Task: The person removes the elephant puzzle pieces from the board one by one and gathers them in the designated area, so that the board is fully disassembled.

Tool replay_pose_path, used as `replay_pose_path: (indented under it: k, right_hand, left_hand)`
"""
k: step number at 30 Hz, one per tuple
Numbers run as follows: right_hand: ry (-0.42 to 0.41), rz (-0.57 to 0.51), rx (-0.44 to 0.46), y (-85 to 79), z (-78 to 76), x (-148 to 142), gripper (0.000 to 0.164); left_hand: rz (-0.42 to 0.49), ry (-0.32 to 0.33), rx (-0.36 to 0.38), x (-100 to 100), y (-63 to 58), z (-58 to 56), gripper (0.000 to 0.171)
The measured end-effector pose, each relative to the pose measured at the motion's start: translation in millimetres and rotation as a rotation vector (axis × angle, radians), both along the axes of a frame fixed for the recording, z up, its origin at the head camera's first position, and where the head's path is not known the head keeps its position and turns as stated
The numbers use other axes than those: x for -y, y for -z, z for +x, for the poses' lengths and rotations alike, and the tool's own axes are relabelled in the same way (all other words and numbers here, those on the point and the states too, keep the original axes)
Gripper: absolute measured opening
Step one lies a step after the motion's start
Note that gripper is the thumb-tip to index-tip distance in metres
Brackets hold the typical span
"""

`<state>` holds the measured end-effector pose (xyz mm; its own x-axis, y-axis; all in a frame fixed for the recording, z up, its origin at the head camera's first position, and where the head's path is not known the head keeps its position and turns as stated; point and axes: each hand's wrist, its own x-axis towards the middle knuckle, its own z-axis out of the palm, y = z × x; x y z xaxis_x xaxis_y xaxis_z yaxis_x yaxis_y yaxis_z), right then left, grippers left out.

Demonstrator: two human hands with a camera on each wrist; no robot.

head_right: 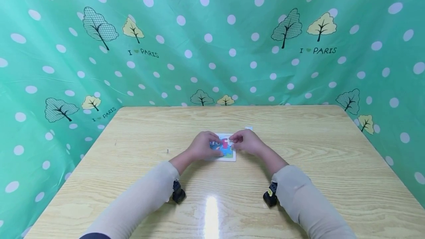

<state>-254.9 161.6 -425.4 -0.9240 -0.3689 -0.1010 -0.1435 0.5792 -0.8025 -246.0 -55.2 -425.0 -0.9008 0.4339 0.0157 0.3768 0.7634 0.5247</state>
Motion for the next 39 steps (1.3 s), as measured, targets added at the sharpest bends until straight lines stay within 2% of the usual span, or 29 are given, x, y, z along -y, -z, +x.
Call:
replay_pose_path:
  k: [5,14,25,39]
  right_hand:
    - [0.004,0.024,-0.001,-1.8,1.1,2,0.026]
    - [-0.003,0.082,-0.012,-3.4,1.9,5,0.024]
    - [-0.017,0.072,-0.014,-3.5,2.4,4,0.025]
    - [-0.013,-0.047,0.002,-0.2,2.4,2,0.015]
  left_hand:
    - [-0.031,-0.038,-0.019,-5,1.8,1.2,0.041]
    - [-0.01,-0.118,-0.007,-10,6.6,3.1,0.04]
    - [0.022,-0.129,-0.011,-10,10.8,3.9,0.04]
    - [0.036,-0.129,-0.004,-9,10.2,4.7,0.039]
